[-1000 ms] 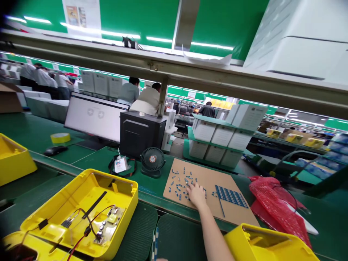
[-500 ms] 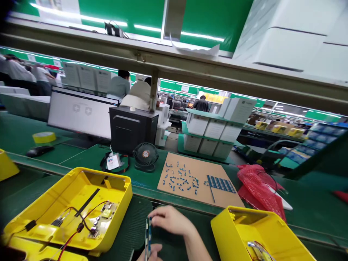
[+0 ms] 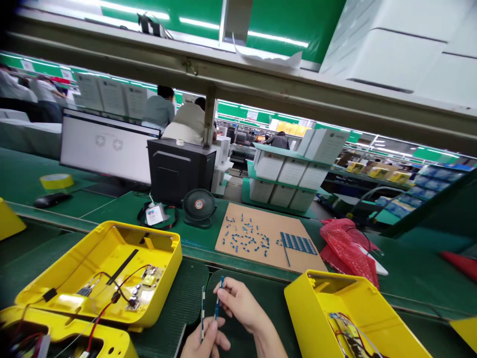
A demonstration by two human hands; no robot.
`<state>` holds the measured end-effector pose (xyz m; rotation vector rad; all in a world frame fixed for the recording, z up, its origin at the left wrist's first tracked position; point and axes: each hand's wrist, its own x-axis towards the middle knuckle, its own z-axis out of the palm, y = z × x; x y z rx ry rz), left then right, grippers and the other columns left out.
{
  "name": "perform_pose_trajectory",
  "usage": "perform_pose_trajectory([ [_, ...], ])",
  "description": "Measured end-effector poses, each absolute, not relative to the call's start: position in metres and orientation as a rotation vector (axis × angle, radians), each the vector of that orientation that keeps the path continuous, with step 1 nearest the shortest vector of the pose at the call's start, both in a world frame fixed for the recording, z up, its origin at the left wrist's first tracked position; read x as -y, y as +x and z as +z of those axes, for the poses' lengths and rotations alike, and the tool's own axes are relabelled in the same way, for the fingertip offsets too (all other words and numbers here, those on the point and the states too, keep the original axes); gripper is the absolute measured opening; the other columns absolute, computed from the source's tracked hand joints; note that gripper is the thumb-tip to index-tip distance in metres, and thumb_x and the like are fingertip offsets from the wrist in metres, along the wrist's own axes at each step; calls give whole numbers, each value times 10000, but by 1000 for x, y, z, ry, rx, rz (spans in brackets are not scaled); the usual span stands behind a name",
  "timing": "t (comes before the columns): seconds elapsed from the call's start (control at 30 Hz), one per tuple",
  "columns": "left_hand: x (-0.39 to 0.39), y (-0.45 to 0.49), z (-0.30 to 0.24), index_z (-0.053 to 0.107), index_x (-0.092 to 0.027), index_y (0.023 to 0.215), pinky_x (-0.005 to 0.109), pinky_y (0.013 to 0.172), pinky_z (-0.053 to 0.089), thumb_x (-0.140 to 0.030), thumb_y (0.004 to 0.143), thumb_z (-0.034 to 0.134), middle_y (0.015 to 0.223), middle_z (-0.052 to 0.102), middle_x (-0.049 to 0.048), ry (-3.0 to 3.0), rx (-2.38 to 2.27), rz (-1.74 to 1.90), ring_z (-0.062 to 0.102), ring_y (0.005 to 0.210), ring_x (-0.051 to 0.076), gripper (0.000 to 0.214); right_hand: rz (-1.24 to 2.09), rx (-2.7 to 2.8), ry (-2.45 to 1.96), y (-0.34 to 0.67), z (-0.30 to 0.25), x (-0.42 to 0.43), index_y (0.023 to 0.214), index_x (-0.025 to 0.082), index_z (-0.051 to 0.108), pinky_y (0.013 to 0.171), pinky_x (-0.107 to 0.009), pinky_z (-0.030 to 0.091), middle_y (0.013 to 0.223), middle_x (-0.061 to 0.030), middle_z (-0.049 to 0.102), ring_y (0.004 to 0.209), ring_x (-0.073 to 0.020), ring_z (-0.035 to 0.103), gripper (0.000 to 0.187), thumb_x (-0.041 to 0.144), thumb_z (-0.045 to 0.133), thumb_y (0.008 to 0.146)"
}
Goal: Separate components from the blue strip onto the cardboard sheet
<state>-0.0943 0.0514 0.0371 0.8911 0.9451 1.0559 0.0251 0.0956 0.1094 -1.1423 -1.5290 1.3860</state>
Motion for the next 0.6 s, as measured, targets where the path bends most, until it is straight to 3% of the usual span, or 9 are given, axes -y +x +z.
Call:
perform_pose_trajectory([
  [0.13, -47, -98, 44, 564, -89, 929, 194, 351, 221, -776, 659, 468, 636, 656, 94, 941, -911, 1003, 400, 323, 53, 744, 1292, 1569, -1222, 24, 114, -95, 786, 139, 578, 467, -199, 276, 609, 37, 447, 509, -47, 353, 332, 471, 577, 796],
  [0.27, -45, -100, 44, 517, -92, 970, 165, 302, 248, -771, 707, 393, 696, 656, 85, 973, -901, 946, 397, 317, 41, 739, 1130, 1616, -1243, 23, 111, -95, 738, 135, 611, 620, -234, 369, 674, 7, 518, 647, -88, 444, 319, 447, 584, 797],
  [0.47, -43, -101, 47, 500, -93, 965, 144, 286, 223, -756, 737, 359, 673, 640, 61, 987, -899, 952, 364, 307, 23, 715, 1282, 1521, -1223, 27, 103, -94, 953, 162, 620, 473, -212, 282, 717, 7, 503, 530, -54, 370, 365, 486, 573, 792],
  [0.6, -41, -99, 49, 519, -103, 952, 159, 284, 207, -774, 705, 388, 663, 641, 60, 975, -914, 939, 353, 300, 29, 727, 1228, 1486, -1309, 28, 103, -98, 879, 149, 615, 448, -205, 287, 669, -4, 527, 523, -67, 408, 421, 546, 486, 823],
])
